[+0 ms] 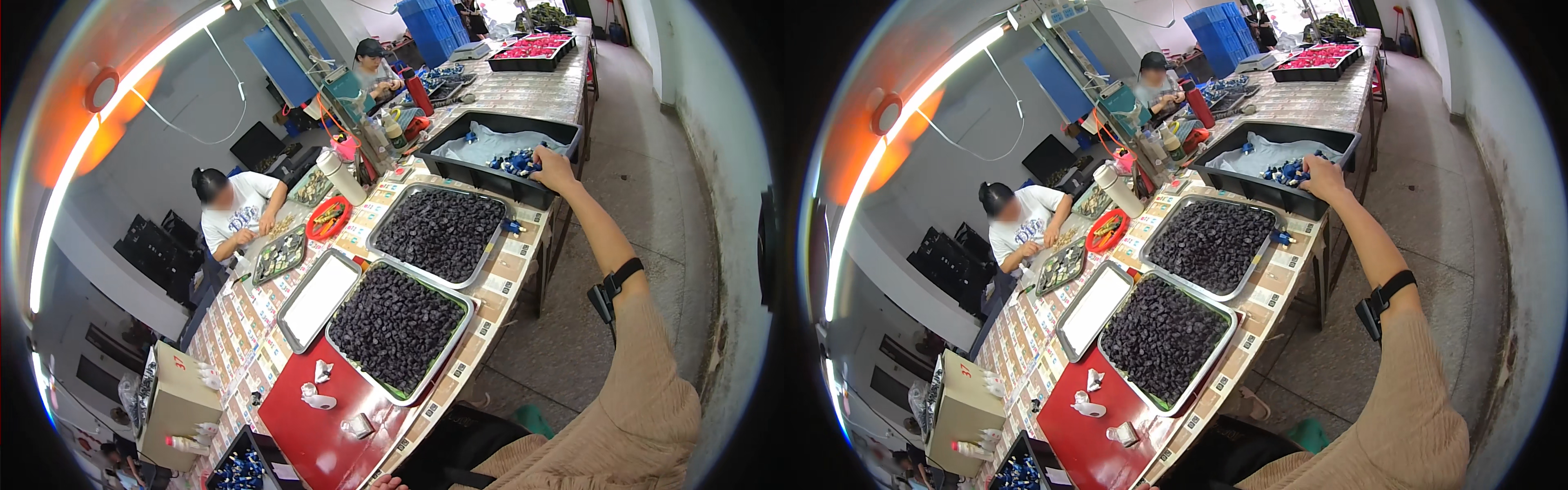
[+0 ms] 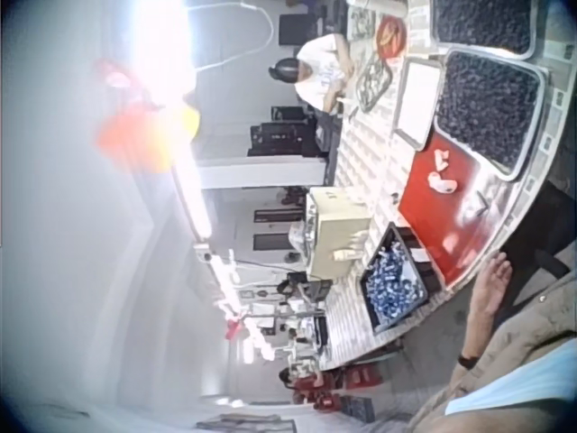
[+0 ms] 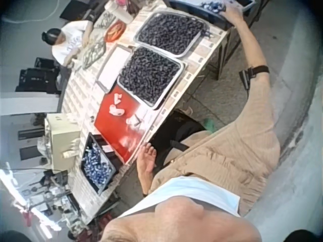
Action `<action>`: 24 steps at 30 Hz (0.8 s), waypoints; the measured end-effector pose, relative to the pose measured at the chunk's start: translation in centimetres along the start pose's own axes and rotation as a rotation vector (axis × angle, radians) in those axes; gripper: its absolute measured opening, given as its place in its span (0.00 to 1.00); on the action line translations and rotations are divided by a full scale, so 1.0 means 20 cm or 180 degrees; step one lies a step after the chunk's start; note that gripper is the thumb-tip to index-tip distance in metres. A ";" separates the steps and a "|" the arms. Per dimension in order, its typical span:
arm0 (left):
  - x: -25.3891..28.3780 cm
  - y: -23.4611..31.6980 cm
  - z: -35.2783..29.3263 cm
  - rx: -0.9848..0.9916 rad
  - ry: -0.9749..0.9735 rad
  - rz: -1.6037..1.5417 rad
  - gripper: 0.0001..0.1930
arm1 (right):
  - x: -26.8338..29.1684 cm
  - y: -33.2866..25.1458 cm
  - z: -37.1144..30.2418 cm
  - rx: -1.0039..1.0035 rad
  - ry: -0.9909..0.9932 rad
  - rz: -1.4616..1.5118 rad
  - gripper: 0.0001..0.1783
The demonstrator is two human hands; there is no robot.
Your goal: Assembling small blue and black plastic components on a production line.
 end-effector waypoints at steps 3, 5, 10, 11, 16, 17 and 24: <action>-0.03 0.00 0.01 0.0065 0.0174 0.0029 0.11 | -0.09 -0.03 0.08 -0.0218 -0.0262 -0.0244 0.23; -0.04 0.01 0.01 0.0009 0.0203 0.0042 0.10 | -0.15 -0.05 0.13 -0.0200 -0.0281 -0.0316 0.23; -0.03 0.05 -0.01 -0.0109 0.0418 -0.0024 0.09 | -0.23 0.01 0.20 -0.0666 -0.0497 -0.0409 0.25; -0.04 0.05 -0.01 -0.0178 0.0482 -0.0040 0.09 | -0.23 0.04 0.20 -0.0804 -0.0514 -0.0398 0.26; 0.01 0.05 -0.04 -0.0340 0.0524 -0.0110 0.12 | -0.13 -0.12 0.09 -0.0188 0.0065 -0.0198 0.20; 0.03 0.04 -0.04 -0.0363 0.0404 -0.0156 0.12 | -0.10 -0.16 0.05 0.0192 0.0470 0.0084 0.19; 0.02 0.17 -0.07 -0.0436 0.0026 0.0118 0.10 | 0.11 -0.66 -0.64 0.1012 -0.0485 0.2093 0.07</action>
Point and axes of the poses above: each hand's wrist, its own z-axis towards the middle knuckle, its own x-axis out of the back of the hand, y = z × x, the point moved 4 cm from there along z, towards the middle knuckle, and after that the axes turned 6 degrees about -z, right-handed, at the moved point
